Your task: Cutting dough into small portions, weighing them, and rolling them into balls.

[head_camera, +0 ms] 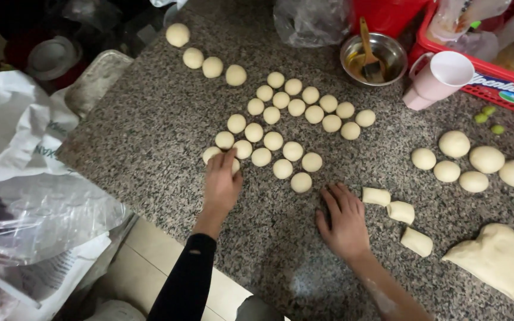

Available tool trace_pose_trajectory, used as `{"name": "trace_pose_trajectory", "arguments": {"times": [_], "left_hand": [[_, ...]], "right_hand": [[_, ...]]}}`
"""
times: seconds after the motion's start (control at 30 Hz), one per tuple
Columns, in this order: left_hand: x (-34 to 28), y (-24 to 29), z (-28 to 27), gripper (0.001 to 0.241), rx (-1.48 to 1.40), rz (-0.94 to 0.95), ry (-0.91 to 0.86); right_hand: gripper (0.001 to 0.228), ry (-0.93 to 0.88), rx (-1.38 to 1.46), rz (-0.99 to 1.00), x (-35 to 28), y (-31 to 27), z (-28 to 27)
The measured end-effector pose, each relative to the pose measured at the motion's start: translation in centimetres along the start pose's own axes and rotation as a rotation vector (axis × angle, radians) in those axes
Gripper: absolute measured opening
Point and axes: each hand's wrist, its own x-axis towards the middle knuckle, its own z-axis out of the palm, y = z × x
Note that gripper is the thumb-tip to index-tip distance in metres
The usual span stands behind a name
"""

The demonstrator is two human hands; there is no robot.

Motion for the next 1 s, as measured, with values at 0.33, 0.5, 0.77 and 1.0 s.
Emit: {"name": "trace_pose_trajectory", "arguments": {"times": [0.33,0.5,0.77,1.0], "left_hand": [[-1.4,1.0,-0.5,0.07,-0.06,0.01,-0.019],[-5.8,3.7,-1.3,0.055,-0.024,0.083,0.266],[-12.8,7.5,2.3,0.053,-0.169,0.0,0.12],[-18.4,9.1,3.7,0.04,-0.086,0.1,0.117]], "right_hand": [[0.054,-0.021,-0.055,0.007,0.0,0.0,-0.1],[0.04,0.006,0.152,0.014,-0.5,3.0,-0.1],[0.053,-0.132,-0.095,0.154,0.4,8.3,-7.7],[0.037,-0.24,0.006,0.039,2.2,11.7,-3.6]]}}
